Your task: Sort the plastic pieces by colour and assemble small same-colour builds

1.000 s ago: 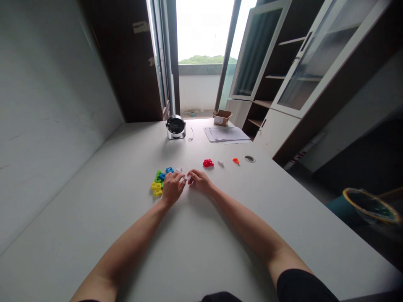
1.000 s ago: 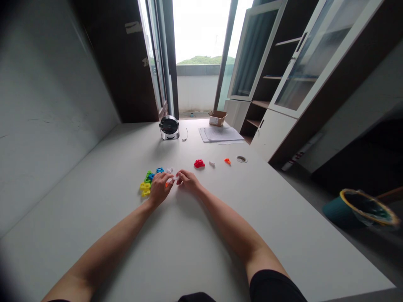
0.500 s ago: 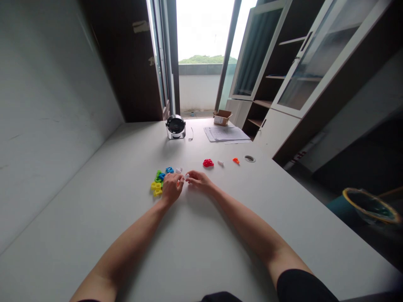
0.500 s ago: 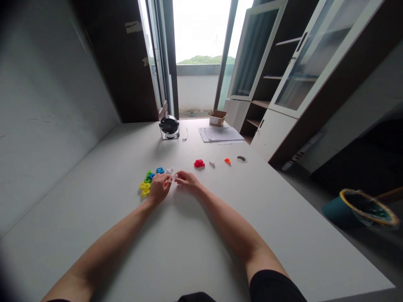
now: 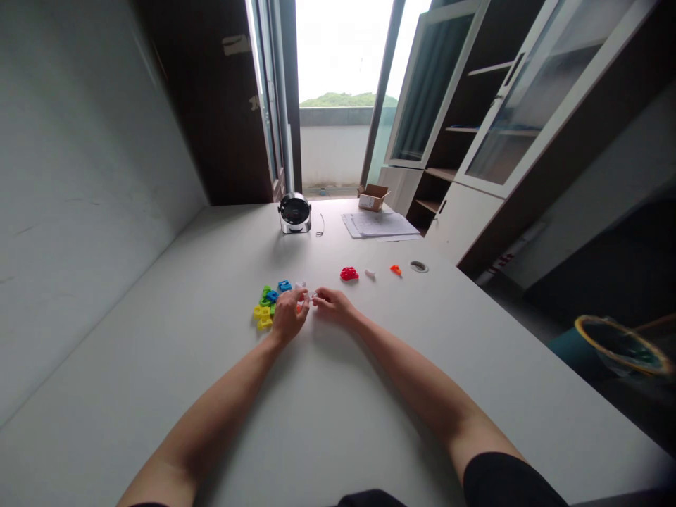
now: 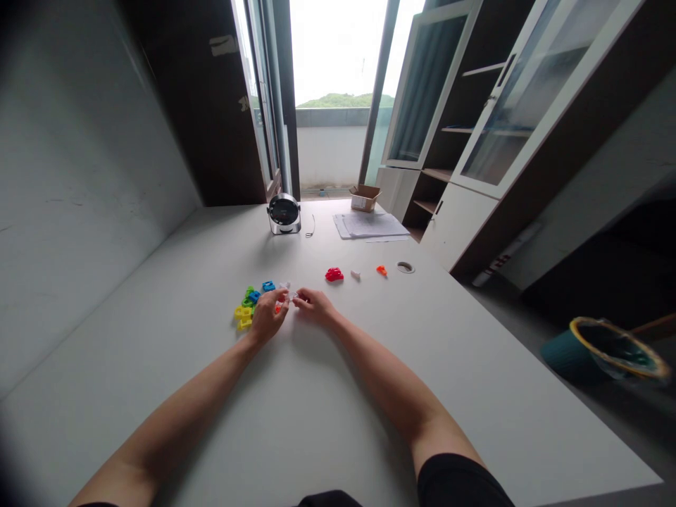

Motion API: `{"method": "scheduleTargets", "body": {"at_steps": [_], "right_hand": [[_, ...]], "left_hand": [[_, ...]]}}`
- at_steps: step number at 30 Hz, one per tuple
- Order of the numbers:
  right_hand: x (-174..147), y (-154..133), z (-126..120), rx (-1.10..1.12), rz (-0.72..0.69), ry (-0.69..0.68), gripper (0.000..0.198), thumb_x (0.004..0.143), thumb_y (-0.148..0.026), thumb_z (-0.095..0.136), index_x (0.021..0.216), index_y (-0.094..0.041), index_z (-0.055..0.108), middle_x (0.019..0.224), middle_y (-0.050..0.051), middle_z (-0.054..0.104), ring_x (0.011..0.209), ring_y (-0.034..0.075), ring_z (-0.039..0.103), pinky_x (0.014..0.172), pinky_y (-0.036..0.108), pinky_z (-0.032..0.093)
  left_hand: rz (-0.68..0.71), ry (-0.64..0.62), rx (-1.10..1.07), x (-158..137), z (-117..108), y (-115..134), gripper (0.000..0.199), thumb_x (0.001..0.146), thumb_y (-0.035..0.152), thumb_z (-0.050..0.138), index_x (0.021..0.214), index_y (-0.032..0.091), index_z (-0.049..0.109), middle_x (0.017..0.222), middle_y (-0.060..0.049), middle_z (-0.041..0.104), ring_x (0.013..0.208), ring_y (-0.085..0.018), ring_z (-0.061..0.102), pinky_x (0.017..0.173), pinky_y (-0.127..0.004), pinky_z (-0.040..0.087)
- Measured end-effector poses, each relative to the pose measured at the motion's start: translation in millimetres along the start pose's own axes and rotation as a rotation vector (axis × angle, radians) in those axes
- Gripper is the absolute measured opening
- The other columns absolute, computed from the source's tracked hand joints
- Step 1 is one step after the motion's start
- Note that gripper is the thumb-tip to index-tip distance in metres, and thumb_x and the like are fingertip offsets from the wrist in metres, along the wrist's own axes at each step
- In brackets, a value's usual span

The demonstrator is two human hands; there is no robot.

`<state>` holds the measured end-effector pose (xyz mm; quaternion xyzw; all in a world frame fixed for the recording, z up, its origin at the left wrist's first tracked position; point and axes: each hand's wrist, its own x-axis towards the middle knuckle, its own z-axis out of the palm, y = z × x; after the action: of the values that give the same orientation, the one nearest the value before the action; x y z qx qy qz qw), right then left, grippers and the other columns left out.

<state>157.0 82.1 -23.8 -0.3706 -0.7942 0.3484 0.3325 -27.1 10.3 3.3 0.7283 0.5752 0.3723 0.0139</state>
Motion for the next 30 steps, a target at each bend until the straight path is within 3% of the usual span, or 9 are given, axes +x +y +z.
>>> {"method": "scheduleTargets", "body": {"at_steps": [10,19,24,30], "right_hand": [[1,-2,-2,-0.042,-0.016,-0.015,0.038,0.092,-0.052,0.054,0.077,-0.020,0.067,0.067,-0.002,0.060,0.063,0.013,0.049,0.060,0.023,0.035],[1,-1,-2,-0.009,-0.018,-0.030,0.049,0.097,-0.056,0.044,0.075,-0.020,0.069,0.075,0.003,0.070,0.072,0.018,0.061,0.071,0.027,0.042],[-1,-3,-2,0.035,0.009,-0.025,0.046,0.098,-0.054,0.045,0.076,-0.020,0.067,0.075,0.002,0.070,0.067,0.016,0.060,0.067,0.026,0.042],[-6,-11,2,-0.011,-0.059,0.044,0.027,0.095,-0.044,0.055,0.105,-0.021,0.066,0.073,-0.002,0.066,0.062,0.012,0.054,0.063,0.023,0.040]], "left_hand": [[0.033,-0.036,-0.031,-1,0,-2,0.032,0.092,0.021,0.057,0.123,0.027,0.059,0.117,-0.005,0.070,0.112,-0.023,0.064,0.101,-0.038,0.047],[0.048,-0.041,-0.005,0,-1,-1,0.026,0.094,0.024,0.054,0.118,0.024,0.064,0.110,-0.005,0.072,0.106,-0.023,0.065,0.098,-0.039,0.046],[-0.010,-0.018,0.010,0,-1,-1,0.019,0.095,0.026,0.052,0.108,0.024,0.067,0.102,-0.005,0.072,0.099,-0.023,0.066,0.095,-0.037,0.046],[-0.061,-0.055,0.068,0,-4,-1,0.016,0.094,0.030,0.052,0.095,0.023,0.067,0.092,-0.004,0.070,0.090,-0.021,0.063,0.088,-0.035,0.043]]}}
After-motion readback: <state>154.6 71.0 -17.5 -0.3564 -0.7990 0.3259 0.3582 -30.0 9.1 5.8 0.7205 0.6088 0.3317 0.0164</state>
